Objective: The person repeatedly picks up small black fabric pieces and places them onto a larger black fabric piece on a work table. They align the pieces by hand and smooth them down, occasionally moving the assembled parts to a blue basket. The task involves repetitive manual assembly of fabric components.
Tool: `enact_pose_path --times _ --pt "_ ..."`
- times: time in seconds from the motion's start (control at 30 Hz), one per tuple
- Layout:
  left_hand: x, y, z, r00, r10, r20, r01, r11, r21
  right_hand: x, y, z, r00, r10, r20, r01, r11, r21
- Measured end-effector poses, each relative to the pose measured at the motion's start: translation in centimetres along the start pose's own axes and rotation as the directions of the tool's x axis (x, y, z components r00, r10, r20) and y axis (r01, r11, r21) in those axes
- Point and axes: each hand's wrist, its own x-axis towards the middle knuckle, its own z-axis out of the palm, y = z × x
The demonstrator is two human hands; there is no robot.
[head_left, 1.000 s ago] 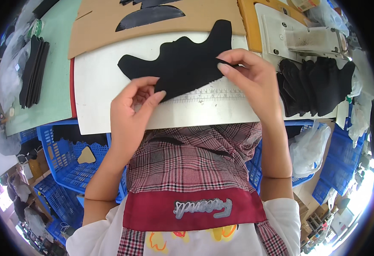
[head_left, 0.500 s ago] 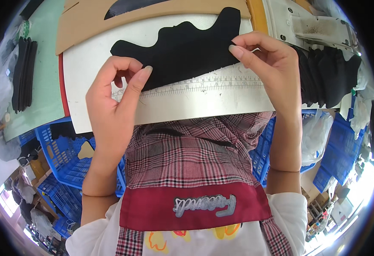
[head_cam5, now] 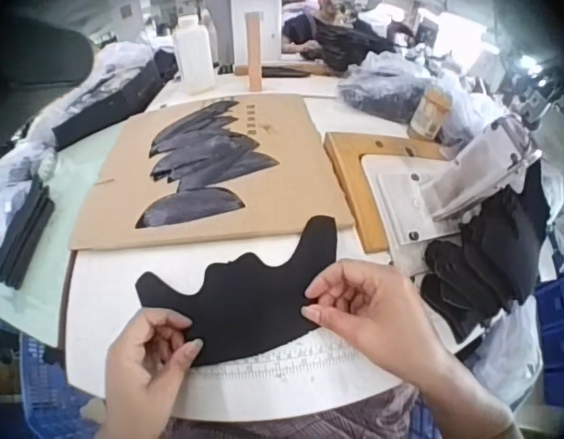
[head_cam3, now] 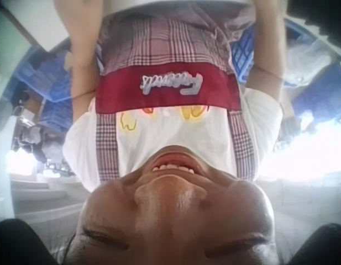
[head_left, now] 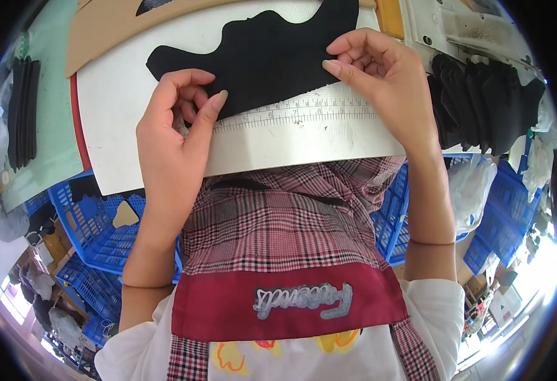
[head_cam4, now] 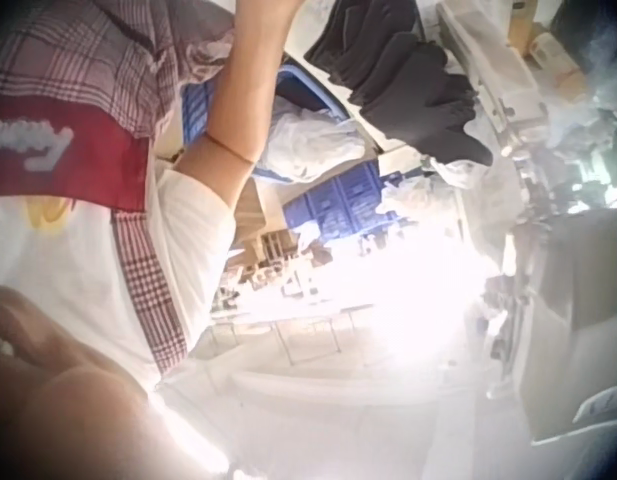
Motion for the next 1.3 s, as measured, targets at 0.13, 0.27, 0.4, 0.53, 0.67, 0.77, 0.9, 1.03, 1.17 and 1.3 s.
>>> enact_pose_path --times 0.13,0.27,0.4,0.53,0.67,0.77,0.9,1.03,1.17,1.3 --pt "0.0 0.0 0.2 1.000 0.001 -0.013 0.000 1.000 0.008 0.0 -0.6 -0.3 0.996 0.069 0.054 -0.065 0.996 -0.067" --pt "0.0 -0.2 0.3 1.000 0.006 -0.018 -0.006 1.000 0.014 0.0 -0.6 -0.4 0.998 0.031 0.057 -0.025 0.994 -0.105" --pt "0.0 -0.2 0.3 1.000 0.010 -0.015 -0.009 1.000 0.026 0.0 -0.5 -0.4 0.998 0.036 0.055 -0.030 0.995 -0.099" --pt "0.0 -0.2 0.3 0.999 0.029 -0.023 -0.028 0.999 0.040 0.0 -0.7 -0.3 0.998 0.045 0.051 -0.038 0.991 -0.128" --pt "0.0 -0.3 0.4 0.998 0.046 -0.032 -0.044 0.996 0.073 0.0 -0.6 -0.3 0.999 0.008 0.050 -0.002 0.994 -0.114" --pt "-0.1 -0.3 0.5 0.998 0.038 -0.043 -0.035 0.996 0.077 -0.1 -0.5 -0.3 0.999 -0.003 0.046 0.007 0.995 -0.103" --pt "0.0 -0.4 0.7 0.998 0.045 -0.052 -0.040 0.995 0.090 -0.1 -0.6 -0.3 0.999 -0.016 0.034 0.020 0.990 -0.138" --pt "0.0 -0.4 0.8 0.998 0.039 -0.054 -0.034 0.995 0.098 -0.3 -0.6 0.0 1.000 -0.014 0.006 0.015 0.989 -0.148" --pt "-0.2 -0.3 0.9 0.997 0.039 -0.062 -0.033 0.995 0.098 -0.4 -1.0 0.3 0.998 -0.057 -0.027 0.050 0.973 -0.226" --pt "-0.2 -0.3 1.0 0.974 0.199 -0.111 -0.156 0.938 0.311 -0.4 -0.6 0.3 0.993 -0.112 -0.033 0.097 0.949 -0.299"
